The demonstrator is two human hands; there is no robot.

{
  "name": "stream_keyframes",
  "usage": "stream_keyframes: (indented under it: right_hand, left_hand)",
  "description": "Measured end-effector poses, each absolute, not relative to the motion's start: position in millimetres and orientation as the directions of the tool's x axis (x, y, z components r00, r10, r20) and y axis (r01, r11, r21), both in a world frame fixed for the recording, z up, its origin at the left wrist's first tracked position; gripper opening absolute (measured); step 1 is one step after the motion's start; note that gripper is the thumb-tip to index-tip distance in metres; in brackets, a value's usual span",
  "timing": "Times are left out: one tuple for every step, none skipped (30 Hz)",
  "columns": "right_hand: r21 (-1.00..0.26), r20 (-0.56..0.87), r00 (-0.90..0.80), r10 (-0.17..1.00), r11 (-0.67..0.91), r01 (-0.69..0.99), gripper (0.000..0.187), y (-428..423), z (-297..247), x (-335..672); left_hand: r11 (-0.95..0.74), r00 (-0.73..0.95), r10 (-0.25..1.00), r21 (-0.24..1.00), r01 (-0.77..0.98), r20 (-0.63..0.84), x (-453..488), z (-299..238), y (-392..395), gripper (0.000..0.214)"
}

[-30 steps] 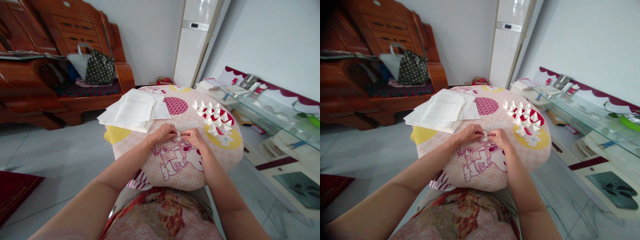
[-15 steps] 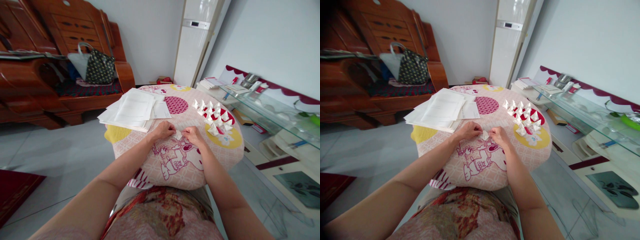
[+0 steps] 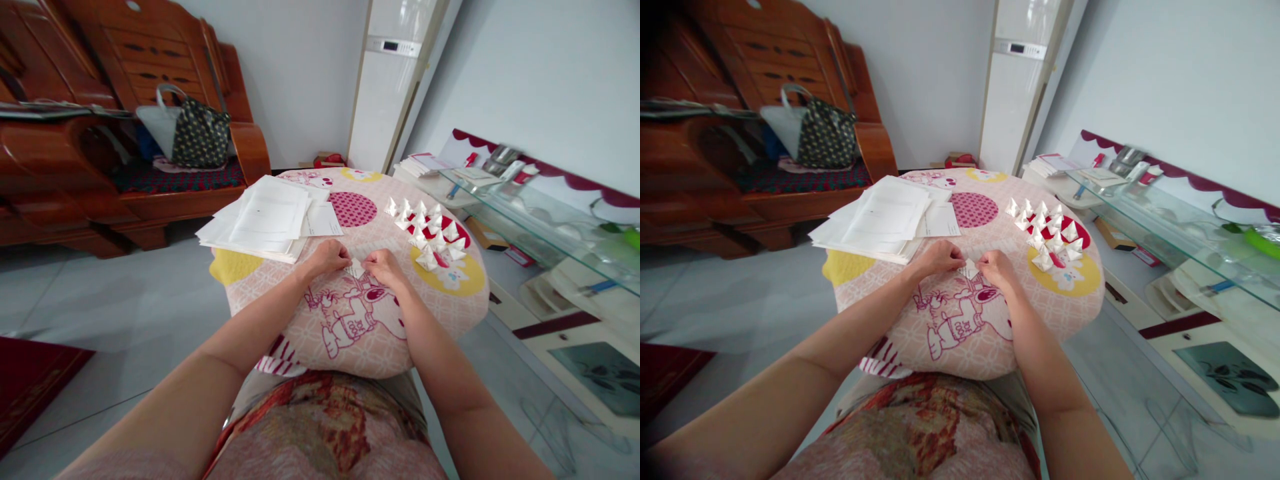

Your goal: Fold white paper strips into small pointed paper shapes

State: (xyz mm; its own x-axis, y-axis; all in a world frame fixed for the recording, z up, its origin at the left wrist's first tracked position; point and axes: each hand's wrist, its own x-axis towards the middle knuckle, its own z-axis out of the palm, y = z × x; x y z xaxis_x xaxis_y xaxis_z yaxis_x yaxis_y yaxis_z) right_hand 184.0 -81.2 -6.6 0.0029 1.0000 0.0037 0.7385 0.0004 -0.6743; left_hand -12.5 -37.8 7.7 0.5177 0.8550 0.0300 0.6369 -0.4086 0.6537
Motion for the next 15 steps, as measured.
stream_keyframes:
  right_hand:
    - [-0.672, 0.005, 0.004, 1.000, 0.000, 0.740, 0.027, -80.8, -6.3, 183.6]
    - [-0.668, 0.005, 0.006, 1.000, -0.002, 0.744, 0.027, -80.6, -5.9, 183.2]
    - [-0.662, 0.005, 0.009, 1.000, -0.003, 0.750, 0.027, -80.5, -5.3, 182.8]
    - [-0.654, 0.004, 0.011, 1.000, -0.005, 0.756, 0.027, -80.4, -4.7, 182.3]
    - [-0.646, 0.003, 0.012, 1.000, -0.008, 0.763, 0.027, -80.5, -4.1, 181.8]
    - [-0.637, -0.001, 0.014, 1.000, -0.011, 0.771, 0.027, -80.6, -3.7, 181.4]
    - [-0.629, -0.003, 0.015, 1.000, -0.014, 0.777, 0.028, -80.7, -3.4, 181.1]
    - [-0.622, 0.000, 0.016, 1.000, -0.012, 0.783, 0.029, -80.8, -3.4, 180.8]
    - [-0.616, 0.006, 0.017, 1.000, -0.010, 0.788, 0.029, -80.9, -3.5, 180.7]
    - [-0.610, 0.015, 0.018, 1.000, -0.005, 0.792, 0.030, -81.0, -3.9, 180.6]
    - [-0.605, 0.027, 0.018, 0.999, 0.002, 0.796, 0.030, -81.0, -4.5, 180.6]
    - [-0.601, 0.040, 0.016, 0.999, 0.012, 0.799, 0.030, -81.0, -5.1, 180.6]
    - [-0.598, 0.052, 0.013, 0.999, 0.021, 0.801, 0.030, -81.0, -5.6, 180.6]
    - [-0.593, 0.060, 0.010, 0.998, 0.027, 0.804, 0.030, -81.0, -6.1, 180.5]
    - [-0.588, 0.066, 0.008, 0.998, 0.032, 0.808, 0.030, -80.9, -6.5, 180.4]
  left_hand:
    - [-0.406, 0.518, 0.855, 0.651, 0.641, 0.023, -12.3, 7.8, -37.2, 0.019]
    - [-0.403, 0.518, 0.855, 0.648, 0.646, 0.015, -12.2, 7.9, -36.5, 0.020]
    - [-0.397, 0.514, 0.858, 0.643, 0.655, 0.006, -12.0, 8.0, -35.8, 0.020]
    - [-0.389, 0.508, 0.861, 0.639, 0.664, -0.003, -11.7, 8.1, -35.3, 0.020]
    - [-0.381, 0.501, 0.865, 0.635, 0.672, -0.011, -11.3, 8.2, -35.0, 0.020]
    - [-0.372, 0.493, 0.870, 0.633, 0.679, -0.017, -10.9, 8.4, -35.0, 0.020]
    - [-0.365, 0.487, 0.873, 0.632, 0.684, -0.023, -10.3, 8.7, -35.2, 0.020]
    - [-0.359, 0.482, 0.876, 0.631, 0.687, -0.026, -9.7, 9.0, -35.7, 0.019]
    - [-0.354, 0.476, 0.879, 0.629, 0.692, -0.028, -9.0, 9.6, -36.3, 0.019]
    - [-0.350, 0.469, 0.883, 0.625, 0.698, -0.030, -8.3, 10.2, -37.0, 0.018]
    - [-0.343, 0.459, 0.888, 0.617, 0.708, -0.033, -7.6, 10.9, -37.8, 0.017]
    - [-0.336, 0.448, 0.893, 0.607, 0.720, -0.036, -6.8, 11.6, -38.5, 0.016]
    - [-0.329, 0.438, 0.898, 0.596, 0.733, -0.042, -6.1, 12.3, -39.1, 0.015]
    - [-0.325, 0.430, 0.902, 0.584, 0.744, -0.046, -5.3, 12.8, -39.6, 0.014]
    - [-0.324, 0.426, 0.903, 0.573, 0.753, -0.049, -4.5, 13.3, -39.9, 0.014]
